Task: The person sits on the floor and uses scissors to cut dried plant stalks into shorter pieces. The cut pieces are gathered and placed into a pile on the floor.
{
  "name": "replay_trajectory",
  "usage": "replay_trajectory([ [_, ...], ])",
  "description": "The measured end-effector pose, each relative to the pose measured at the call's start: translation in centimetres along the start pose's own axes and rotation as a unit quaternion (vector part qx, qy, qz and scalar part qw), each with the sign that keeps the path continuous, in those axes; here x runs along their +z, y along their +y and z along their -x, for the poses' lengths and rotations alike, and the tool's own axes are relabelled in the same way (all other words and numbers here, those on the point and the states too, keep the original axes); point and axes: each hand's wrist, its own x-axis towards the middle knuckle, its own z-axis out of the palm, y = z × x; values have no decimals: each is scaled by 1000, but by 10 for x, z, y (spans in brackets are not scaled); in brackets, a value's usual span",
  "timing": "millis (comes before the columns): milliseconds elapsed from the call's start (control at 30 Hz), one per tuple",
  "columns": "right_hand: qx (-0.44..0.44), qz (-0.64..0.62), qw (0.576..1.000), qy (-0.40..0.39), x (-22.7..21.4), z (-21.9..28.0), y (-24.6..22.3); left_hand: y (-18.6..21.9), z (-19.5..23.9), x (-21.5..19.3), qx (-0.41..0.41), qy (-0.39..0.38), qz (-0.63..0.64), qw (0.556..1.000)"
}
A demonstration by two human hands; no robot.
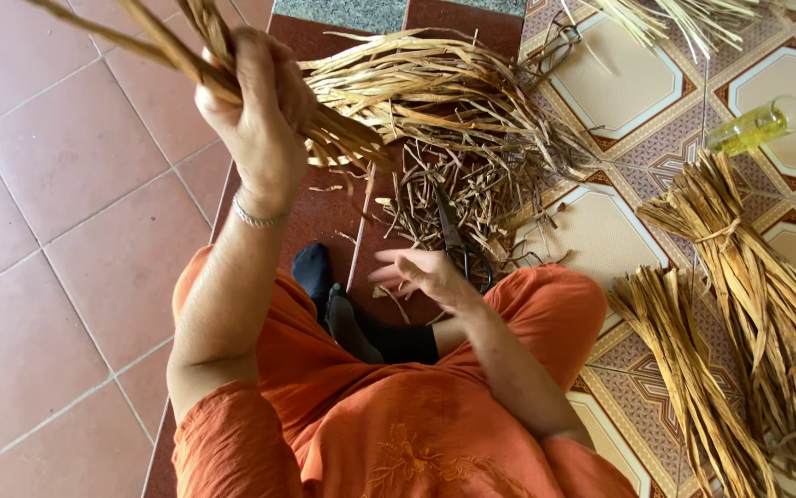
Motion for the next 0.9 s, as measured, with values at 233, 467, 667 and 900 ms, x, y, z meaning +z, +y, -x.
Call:
replay_trajectory([
  [233,-167,-554,803,-141,66,-57,-75,74,62,20,-75,18,93,993],
  [467,-255,-594,759,82,0,-84,-112,56,101,-81,-131,221,198,946],
  [667,-314,-380,821,289,-25,-79,-113,-27,137,-128,-298,364,199,860],
  [900,-280,-130,903,299,-23,-70,-81,-40,202,-34,-508,-162,-100,840],
])
